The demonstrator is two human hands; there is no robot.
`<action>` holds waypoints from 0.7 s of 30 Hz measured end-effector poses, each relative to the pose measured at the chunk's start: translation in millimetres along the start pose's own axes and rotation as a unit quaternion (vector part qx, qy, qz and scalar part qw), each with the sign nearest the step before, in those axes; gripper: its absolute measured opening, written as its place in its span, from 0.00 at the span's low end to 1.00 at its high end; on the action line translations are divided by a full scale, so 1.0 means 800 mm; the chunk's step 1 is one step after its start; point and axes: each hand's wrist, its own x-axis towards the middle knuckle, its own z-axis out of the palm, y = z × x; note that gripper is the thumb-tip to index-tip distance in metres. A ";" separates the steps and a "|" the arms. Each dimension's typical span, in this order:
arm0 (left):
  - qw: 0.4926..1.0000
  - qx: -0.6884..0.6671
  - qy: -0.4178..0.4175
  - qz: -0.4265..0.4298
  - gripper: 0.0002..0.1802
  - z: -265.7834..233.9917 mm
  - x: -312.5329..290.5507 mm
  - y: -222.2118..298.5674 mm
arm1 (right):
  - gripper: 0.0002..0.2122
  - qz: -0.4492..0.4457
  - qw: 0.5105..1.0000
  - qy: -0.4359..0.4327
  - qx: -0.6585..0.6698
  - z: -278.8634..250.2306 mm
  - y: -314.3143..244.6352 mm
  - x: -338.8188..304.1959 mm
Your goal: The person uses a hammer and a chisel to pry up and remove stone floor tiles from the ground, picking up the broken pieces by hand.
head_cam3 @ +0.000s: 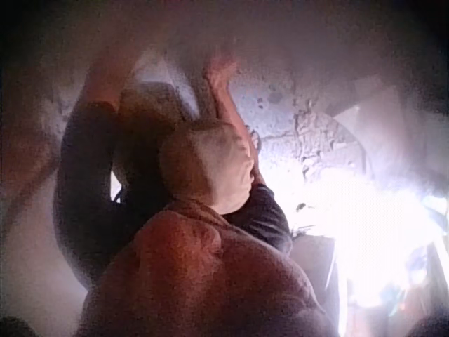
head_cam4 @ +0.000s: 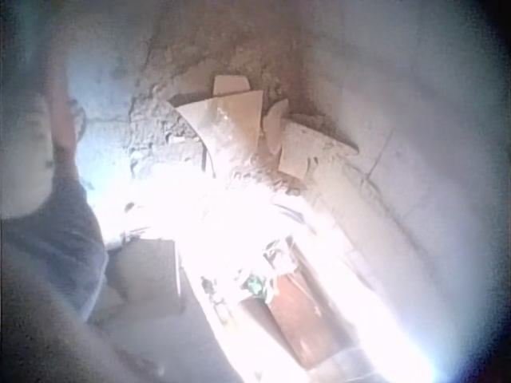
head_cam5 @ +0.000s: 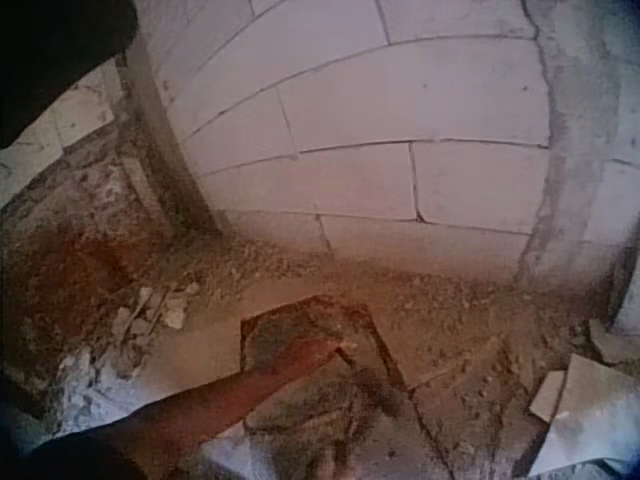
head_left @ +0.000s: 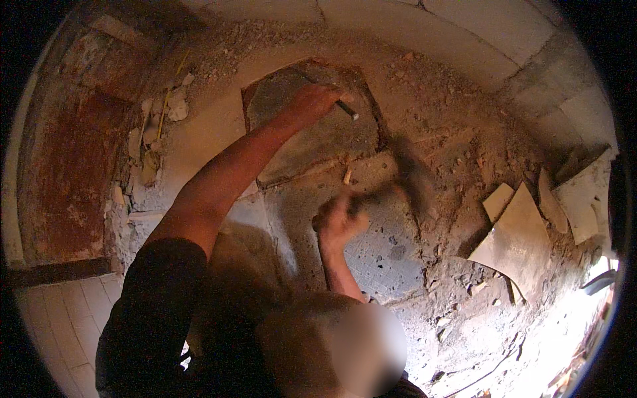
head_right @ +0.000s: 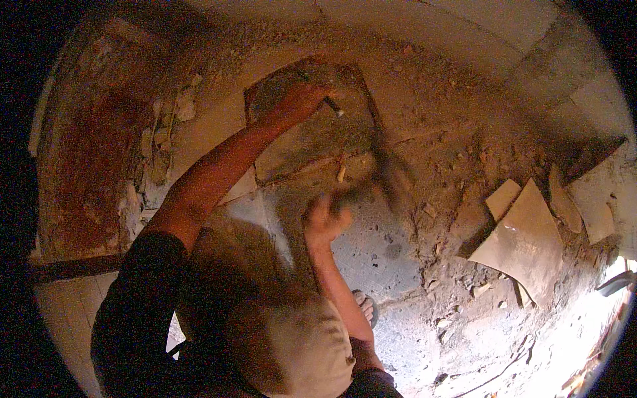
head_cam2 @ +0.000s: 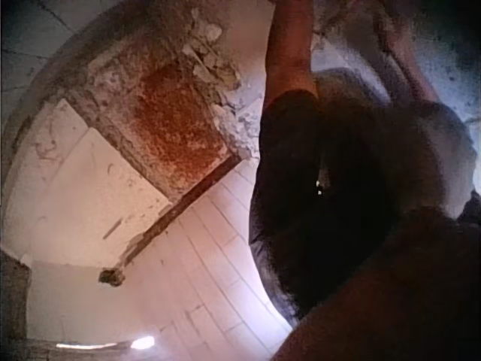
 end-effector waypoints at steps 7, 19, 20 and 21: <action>0.998 0.016 0.046 0.042 0.18 0.021 -0.029 -0.050 | 0.11 0.034 0.996 0.073 -0.028 0.027 -0.027 -0.022; 0.999 -0.024 0.037 0.020 0.19 0.004 -0.032 -0.052 | 0.10 0.069 0.994 -0.011 -0.083 0.036 -0.056 -0.025; 0.998 -0.015 0.051 0.027 0.20 0.004 -0.035 -0.054 | 0.10 0.059 0.998 0.006 -0.023 0.039 -0.075 -0.028; 0.997 -0.010 0.065 0.038 0.20 0.000 -0.032 -0.047 | 0.10 0.046 0.998 0.027 0.036 0.038 -0.087 -0.028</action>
